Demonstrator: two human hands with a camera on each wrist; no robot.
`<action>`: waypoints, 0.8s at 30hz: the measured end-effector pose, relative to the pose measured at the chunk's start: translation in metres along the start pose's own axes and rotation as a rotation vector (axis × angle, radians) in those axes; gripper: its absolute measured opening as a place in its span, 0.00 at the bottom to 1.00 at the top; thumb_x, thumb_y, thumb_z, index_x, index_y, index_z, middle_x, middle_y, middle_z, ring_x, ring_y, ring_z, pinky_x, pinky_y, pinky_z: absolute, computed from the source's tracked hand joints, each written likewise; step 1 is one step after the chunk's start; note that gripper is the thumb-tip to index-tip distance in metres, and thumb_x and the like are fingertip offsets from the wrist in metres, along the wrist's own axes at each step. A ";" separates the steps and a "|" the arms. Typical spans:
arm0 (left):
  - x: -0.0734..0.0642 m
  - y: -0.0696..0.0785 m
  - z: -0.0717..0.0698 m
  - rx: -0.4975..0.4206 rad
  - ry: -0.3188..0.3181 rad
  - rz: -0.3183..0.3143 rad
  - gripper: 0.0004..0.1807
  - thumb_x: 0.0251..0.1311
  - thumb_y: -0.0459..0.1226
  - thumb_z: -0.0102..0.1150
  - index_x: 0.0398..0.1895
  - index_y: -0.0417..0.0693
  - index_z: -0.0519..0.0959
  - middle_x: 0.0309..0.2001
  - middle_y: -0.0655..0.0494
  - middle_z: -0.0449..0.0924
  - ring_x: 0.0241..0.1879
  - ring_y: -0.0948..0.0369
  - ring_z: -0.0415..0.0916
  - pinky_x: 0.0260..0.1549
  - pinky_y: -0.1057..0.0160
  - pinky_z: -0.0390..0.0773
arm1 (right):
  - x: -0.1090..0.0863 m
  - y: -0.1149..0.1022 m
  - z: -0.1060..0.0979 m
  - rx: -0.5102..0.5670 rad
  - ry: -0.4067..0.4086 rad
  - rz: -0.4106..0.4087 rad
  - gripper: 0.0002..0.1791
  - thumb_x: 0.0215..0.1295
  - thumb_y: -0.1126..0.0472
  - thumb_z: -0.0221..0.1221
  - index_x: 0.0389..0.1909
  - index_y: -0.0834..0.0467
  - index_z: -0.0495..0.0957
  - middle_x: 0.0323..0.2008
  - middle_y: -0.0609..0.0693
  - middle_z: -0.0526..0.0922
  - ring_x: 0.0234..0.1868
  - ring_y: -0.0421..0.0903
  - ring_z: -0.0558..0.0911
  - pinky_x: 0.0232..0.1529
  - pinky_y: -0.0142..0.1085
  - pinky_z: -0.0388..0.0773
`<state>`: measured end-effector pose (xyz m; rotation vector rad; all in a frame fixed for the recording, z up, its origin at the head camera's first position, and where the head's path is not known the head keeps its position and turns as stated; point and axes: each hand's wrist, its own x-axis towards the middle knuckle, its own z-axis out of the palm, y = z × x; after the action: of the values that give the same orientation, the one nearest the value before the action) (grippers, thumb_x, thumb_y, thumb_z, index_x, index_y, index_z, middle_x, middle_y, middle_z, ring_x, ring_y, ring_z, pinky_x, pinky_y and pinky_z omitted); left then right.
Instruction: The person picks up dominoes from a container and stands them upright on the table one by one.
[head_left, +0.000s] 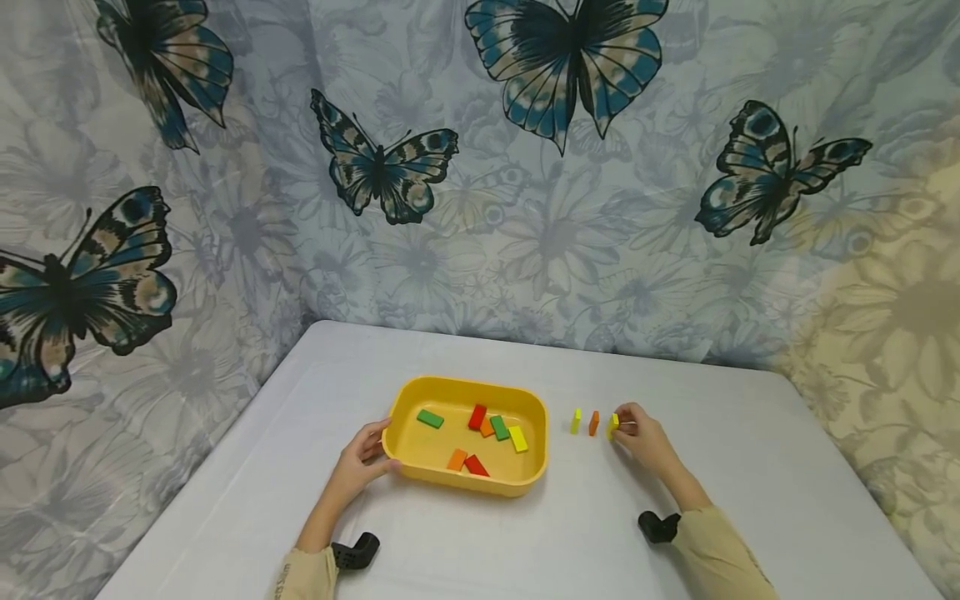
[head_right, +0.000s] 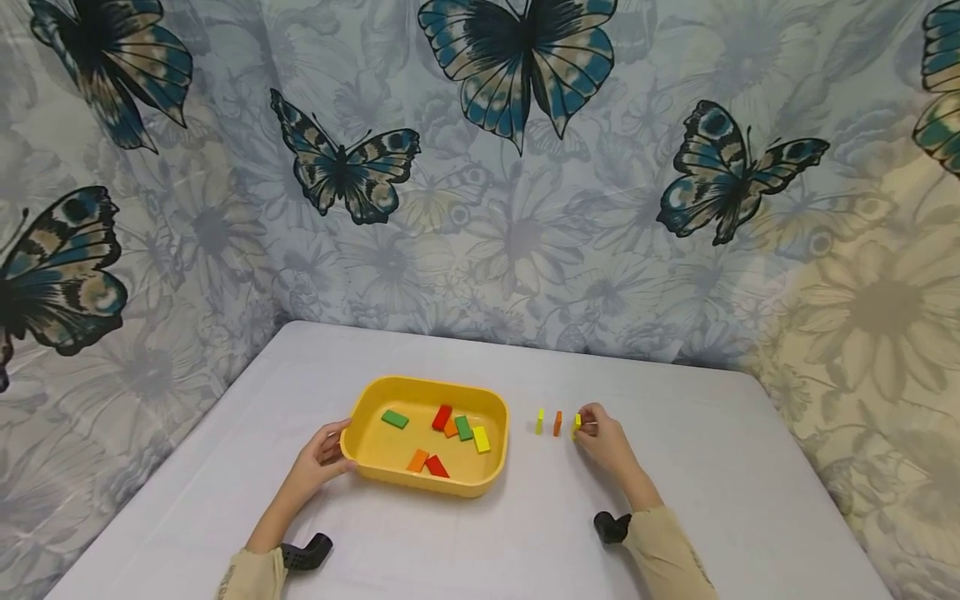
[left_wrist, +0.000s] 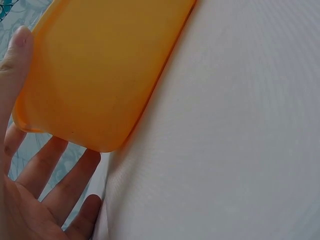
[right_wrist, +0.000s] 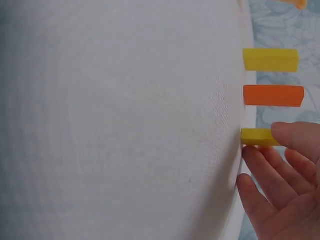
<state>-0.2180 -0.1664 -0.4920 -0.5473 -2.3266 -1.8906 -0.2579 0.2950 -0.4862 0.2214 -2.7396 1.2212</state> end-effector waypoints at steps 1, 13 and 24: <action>0.000 0.000 0.000 0.001 -0.001 0.004 0.34 0.45 0.26 0.65 0.58 0.29 0.63 0.54 0.33 0.66 0.49 0.40 0.67 0.47 0.44 0.65 | 0.000 0.000 0.000 0.000 -0.003 0.002 0.16 0.53 0.76 0.58 0.42 0.71 0.65 0.38 0.66 0.74 0.40 0.61 0.77 0.38 0.44 0.76; 0.003 0.003 -0.001 -0.011 -0.001 -0.004 0.35 0.44 0.26 0.66 0.58 0.29 0.63 0.53 0.32 0.67 0.48 0.39 0.68 0.48 0.44 0.65 | 0.003 0.000 -0.005 0.027 -0.061 0.113 0.25 0.58 0.62 0.59 0.52 0.70 0.63 0.46 0.67 0.71 0.47 0.61 0.73 0.44 0.48 0.72; 0.003 -0.032 -0.002 0.007 0.027 0.035 0.34 0.43 0.28 0.67 0.58 0.36 0.66 0.54 0.38 0.69 0.47 0.47 0.71 0.45 0.59 0.71 | 0.025 0.048 0.019 0.217 0.541 0.023 0.16 0.56 0.49 0.60 0.39 0.55 0.75 0.35 0.46 0.78 0.38 0.39 0.75 0.38 0.32 0.69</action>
<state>-0.2312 -0.1733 -0.5202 -0.5549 -2.2913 -1.8618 -0.2925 0.3105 -0.5291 -0.1088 -2.1568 1.3466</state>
